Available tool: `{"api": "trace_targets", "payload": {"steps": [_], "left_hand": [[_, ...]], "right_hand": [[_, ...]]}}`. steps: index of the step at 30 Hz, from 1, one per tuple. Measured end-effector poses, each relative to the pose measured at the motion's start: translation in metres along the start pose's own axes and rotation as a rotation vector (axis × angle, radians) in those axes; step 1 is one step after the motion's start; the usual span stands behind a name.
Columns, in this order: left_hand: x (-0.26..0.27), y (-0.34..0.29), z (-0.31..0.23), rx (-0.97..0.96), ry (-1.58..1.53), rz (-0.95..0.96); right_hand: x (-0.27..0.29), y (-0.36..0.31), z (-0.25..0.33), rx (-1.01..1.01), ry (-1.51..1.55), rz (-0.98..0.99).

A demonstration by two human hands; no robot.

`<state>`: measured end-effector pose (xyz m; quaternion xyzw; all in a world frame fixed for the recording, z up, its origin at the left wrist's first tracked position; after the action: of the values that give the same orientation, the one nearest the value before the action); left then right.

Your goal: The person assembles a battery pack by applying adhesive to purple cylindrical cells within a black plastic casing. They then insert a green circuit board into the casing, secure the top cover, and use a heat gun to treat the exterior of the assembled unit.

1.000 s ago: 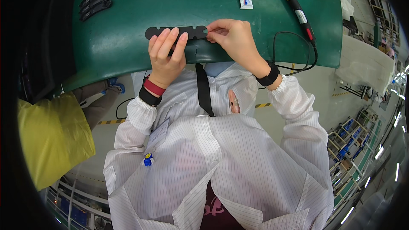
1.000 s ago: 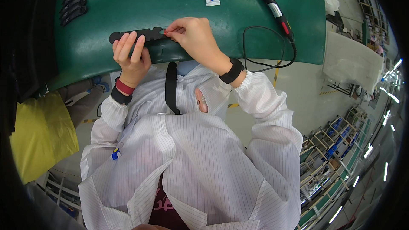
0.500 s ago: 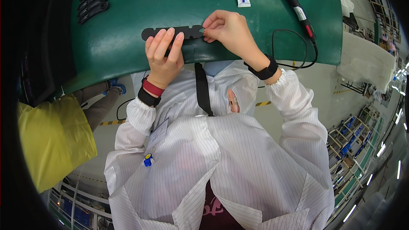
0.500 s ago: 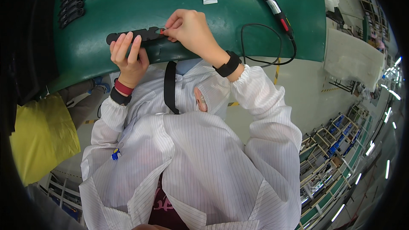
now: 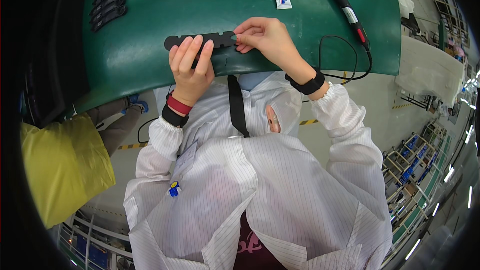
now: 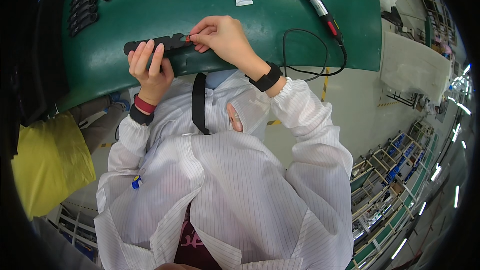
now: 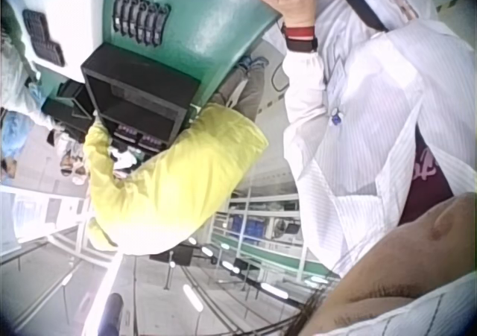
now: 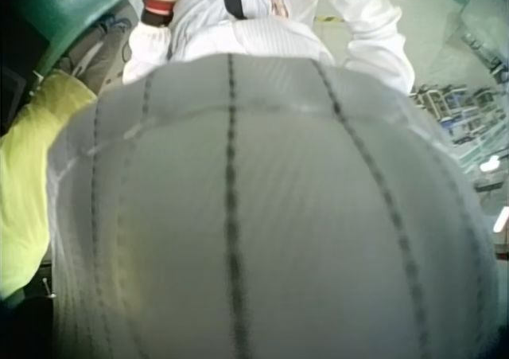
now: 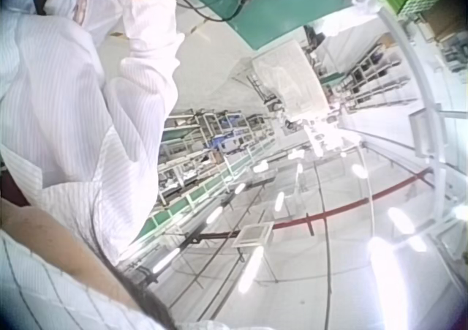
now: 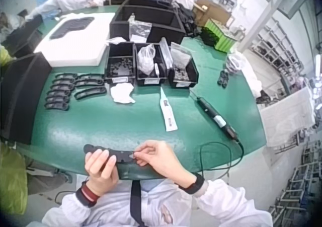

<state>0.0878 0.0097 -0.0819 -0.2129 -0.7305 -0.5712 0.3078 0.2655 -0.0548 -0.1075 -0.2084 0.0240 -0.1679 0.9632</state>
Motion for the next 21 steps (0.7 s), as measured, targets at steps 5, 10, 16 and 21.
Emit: {"api": "trace_targets", "payload": {"steps": [5,10,16,21], "left_hand": [[0.000,0.000,0.000,-0.002,0.000,0.007],[0.001,0.001,0.001,-0.007,-0.004,0.017],[0.003,-0.001,-0.001,0.014,0.022,0.048],[0.002,-0.006,0.000,0.028,0.024,0.070]], "right_hand": [[0.000,-0.002,0.003,0.012,-0.043,-0.016],[0.021,0.001,0.015,0.046,-0.068,-0.060],[0.125,0.031,0.094,0.292,-0.443,-0.434],[0.183,0.110,0.116,0.635,-0.884,-0.559]]}}
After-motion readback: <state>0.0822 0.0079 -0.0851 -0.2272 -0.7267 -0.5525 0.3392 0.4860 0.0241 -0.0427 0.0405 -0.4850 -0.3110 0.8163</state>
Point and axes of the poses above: each hand's wrist, its own y-axis towards the middle knuckle, its own x-axis out of the back of the hand, z = x × y, the point moved 7 cm from there along y, towards the middle knuckle, and after that the axes turned 6 degrees about z, right-handed, at the moved point
